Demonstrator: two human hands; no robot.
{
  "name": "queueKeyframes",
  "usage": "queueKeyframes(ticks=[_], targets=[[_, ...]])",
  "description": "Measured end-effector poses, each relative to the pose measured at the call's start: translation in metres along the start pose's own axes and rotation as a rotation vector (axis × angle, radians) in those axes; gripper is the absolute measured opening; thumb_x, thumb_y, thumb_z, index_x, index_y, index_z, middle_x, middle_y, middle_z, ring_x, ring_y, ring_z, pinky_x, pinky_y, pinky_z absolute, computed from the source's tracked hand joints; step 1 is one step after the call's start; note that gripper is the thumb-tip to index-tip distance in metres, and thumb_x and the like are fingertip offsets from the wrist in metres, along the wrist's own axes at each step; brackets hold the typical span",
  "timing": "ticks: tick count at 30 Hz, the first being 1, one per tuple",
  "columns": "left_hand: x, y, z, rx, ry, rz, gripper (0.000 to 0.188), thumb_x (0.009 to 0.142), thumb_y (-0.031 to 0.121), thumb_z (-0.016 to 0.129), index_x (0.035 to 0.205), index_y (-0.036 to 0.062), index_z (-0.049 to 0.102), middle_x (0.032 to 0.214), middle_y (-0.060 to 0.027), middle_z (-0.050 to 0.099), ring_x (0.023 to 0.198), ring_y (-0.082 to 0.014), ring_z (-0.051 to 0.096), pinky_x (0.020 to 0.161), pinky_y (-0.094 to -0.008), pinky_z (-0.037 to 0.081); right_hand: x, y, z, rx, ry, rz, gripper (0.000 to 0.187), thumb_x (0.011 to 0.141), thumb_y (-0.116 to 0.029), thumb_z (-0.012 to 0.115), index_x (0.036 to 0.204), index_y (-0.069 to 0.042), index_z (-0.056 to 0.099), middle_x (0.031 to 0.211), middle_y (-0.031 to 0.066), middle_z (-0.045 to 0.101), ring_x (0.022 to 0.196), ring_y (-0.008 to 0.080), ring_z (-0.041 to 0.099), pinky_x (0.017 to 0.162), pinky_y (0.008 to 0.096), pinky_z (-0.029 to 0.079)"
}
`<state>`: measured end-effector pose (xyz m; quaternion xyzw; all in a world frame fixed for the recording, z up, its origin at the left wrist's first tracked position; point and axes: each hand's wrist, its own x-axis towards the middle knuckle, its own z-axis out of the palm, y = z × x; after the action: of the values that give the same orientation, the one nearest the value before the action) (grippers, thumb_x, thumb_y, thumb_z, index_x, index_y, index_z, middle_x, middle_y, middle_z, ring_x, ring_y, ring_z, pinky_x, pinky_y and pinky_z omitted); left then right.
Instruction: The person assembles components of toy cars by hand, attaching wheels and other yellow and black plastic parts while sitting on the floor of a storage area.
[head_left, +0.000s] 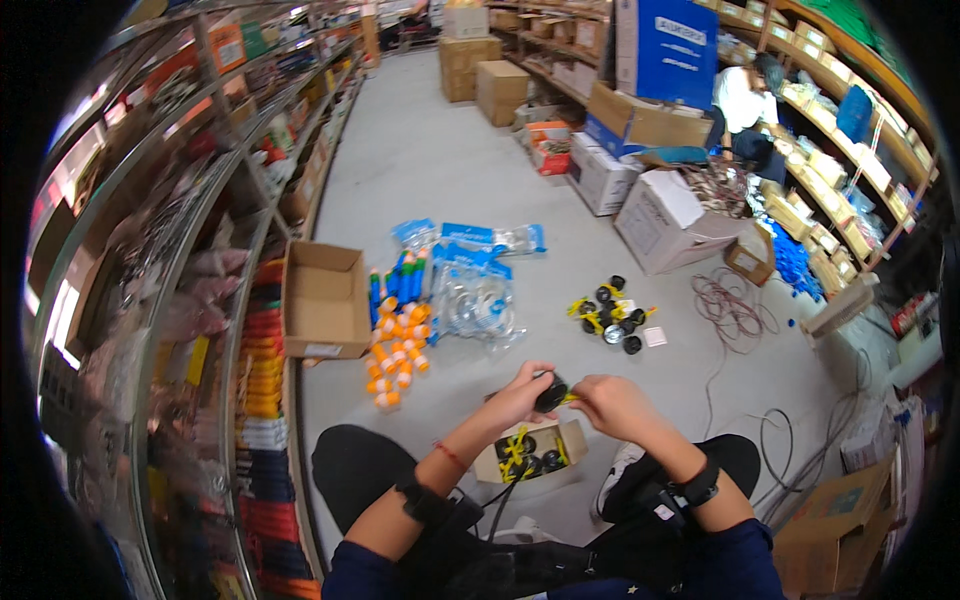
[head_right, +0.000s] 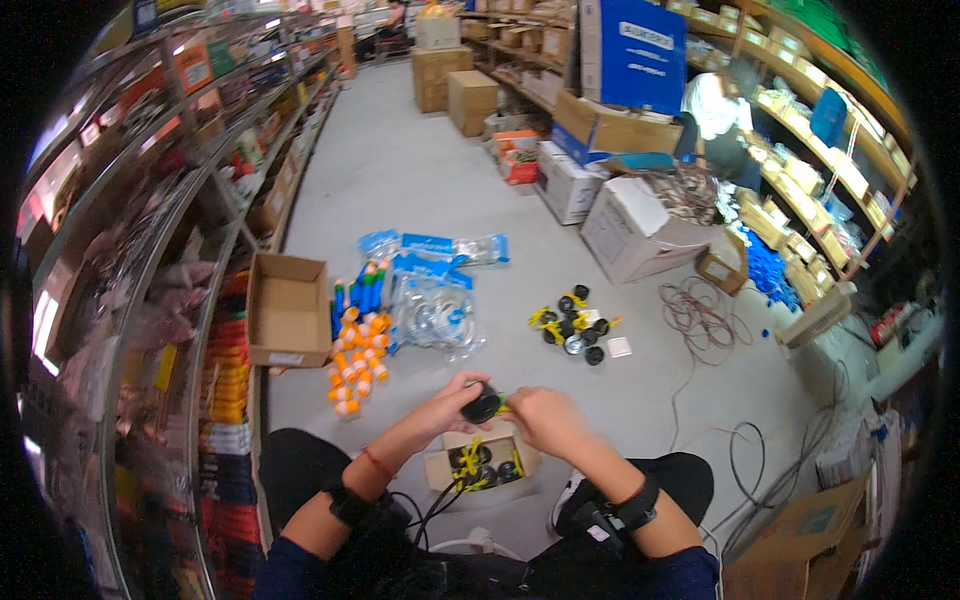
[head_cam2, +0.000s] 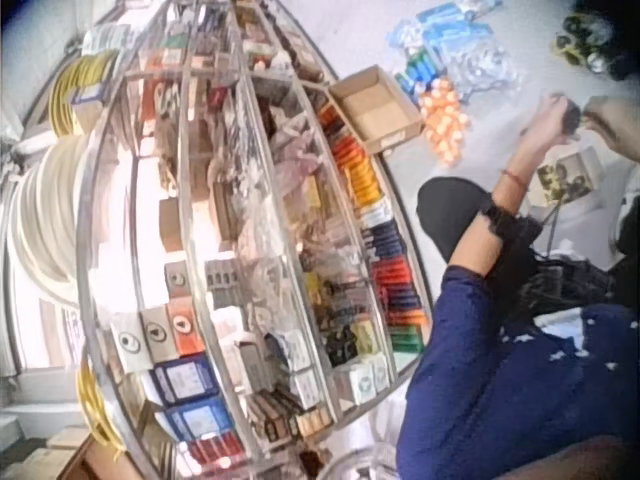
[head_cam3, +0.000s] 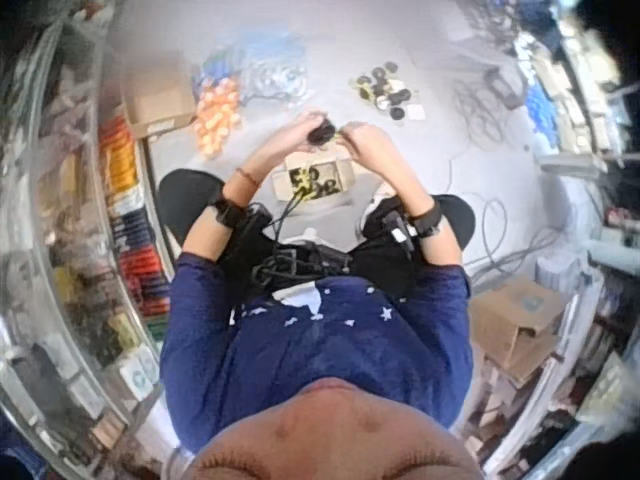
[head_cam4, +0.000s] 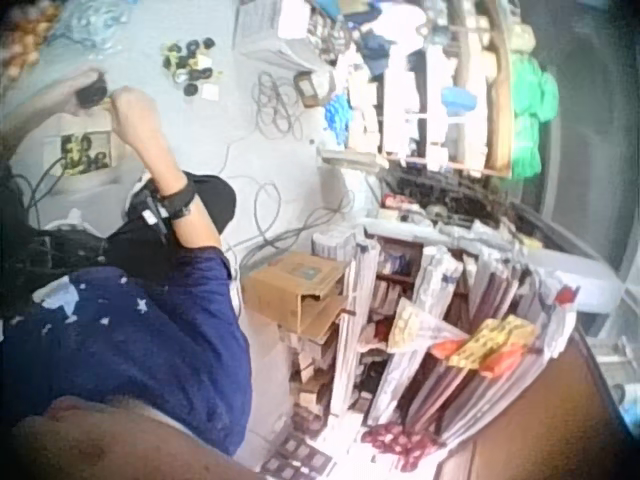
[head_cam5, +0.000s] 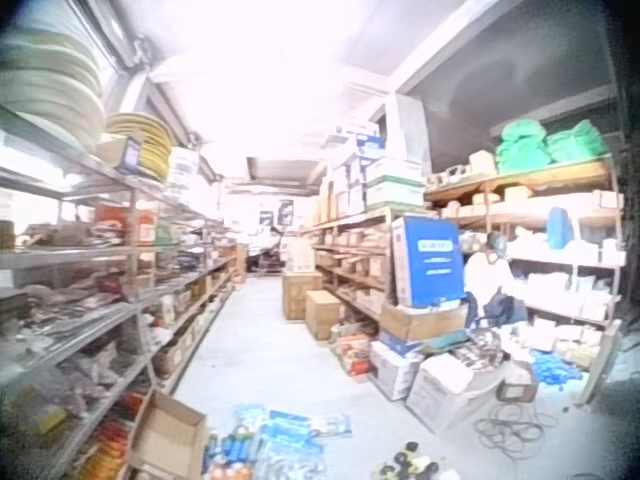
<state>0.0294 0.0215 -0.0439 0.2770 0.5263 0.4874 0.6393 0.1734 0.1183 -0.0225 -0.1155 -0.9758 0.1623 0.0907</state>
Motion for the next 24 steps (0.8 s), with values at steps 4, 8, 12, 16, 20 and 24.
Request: queueKeyframes(ticks=[4, 8, 12, 16, 20, 24], targets=[[0.0022, -0.0022, 0.0003, -0.015, 0.031, 0.034, 0.030, 0.083, 0.031, 0.031, 0.108, 0.0146, 0.026, 0.091, -0.0076, 0.043, 0.071, -0.0141, 0.052, 0.059, -0.0236, 0.043, 0.0050, -0.0004, 0.0013, -0.078, 0.045, -0.010, 0.013, 0.066, -0.015, 0.054, 0.066, -0.003, 0.049, 0.060, 0.0105, 0.049, 0.058, 0.0268, 0.050, 0.049, 0.0353, 0.039], [0.0011, -0.0042, 0.0006, -0.011, 0.070, 0.091, 0.028, 0.084, 0.027, 0.031, 0.107, 0.0129, 0.028, 0.093, -0.0076, 0.041, 0.073, -0.0151, 0.050, 0.063, -0.0253, 0.045, 0.0072, -0.0061, 0.0025, -0.150, 0.076, 0.003, 0.016, 0.066, -0.017, 0.055, 0.063, -0.003, 0.048, 0.058, 0.0088, 0.049, 0.054, 0.0252, 0.051, 0.049, 0.0332, 0.041], [0.0011, -0.0053, 0.0011, -0.074, 0.091, 0.128, 0.028, 0.083, 0.026, 0.034, 0.106, 0.0102, 0.031, 0.095, -0.0080, 0.039, 0.082, -0.0154, 0.046, 0.071, -0.0272, 0.045, 0.0079, -0.0078, 0.0056, -0.192, 0.129, -0.010, 0.016, 0.065, -0.019, 0.056, 0.062, -0.004, 0.048, 0.056, 0.0071, 0.049, 0.051, 0.0241, 0.050, 0.047, 0.0326, 0.040], [0.0025, -0.0044, 0.0012, -0.114, 0.081, 0.116, 0.032, 0.083, 0.025, 0.035, 0.111, 0.0103, 0.031, 0.096, -0.0077, 0.042, 0.078, -0.0172, 0.052, 0.068, -0.0242, 0.045, 0.0079, -0.0054, 0.0065, -0.276, 0.026, -0.018, 0.017, 0.066, -0.022, 0.054, 0.062, -0.006, 0.050, 0.056, 0.0060, 0.049, 0.052, 0.0236, 0.050, 0.048, 0.0336, 0.040], [0.0019, -0.0028, 0.0028, -0.069, 0.043, 0.089, 0.034, 0.082, 0.023, 0.038, 0.113, 0.0116, 0.030, 0.095, -0.0078, 0.043, 0.078, -0.0161, 0.052, 0.068, -0.0239, 0.045, 0.0051, -0.0010, 0.0070, -0.229, -0.096, -0.033, 0.018, 0.067, -0.024, 0.054, 0.065, -0.007, 0.052, 0.058, 0.0056, 0.051, 0.054, 0.0237, 0.051, 0.049, 0.0343, 0.040], [0.0027, -0.0075, -0.0003, 0.153, 0.011, 0.116, 0.045, 0.075, 0.012, 0.046, 0.116, 0.0124, 0.027, 0.097, -0.0083, 0.044, 0.076, -0.0142, 0.052, 0.066, -0.0230, 0.044, 0.0045, 0.0017, 0.0047, -0.113, -0.133, -0.029, 0.020, 0.068, -0.026, 0.053, 0.068, -0.006, 0.053, 0.059, 0.0074, 0.051, 0.056, 0.0261, 0.051, 0.049, 0.0351, 0.040]])
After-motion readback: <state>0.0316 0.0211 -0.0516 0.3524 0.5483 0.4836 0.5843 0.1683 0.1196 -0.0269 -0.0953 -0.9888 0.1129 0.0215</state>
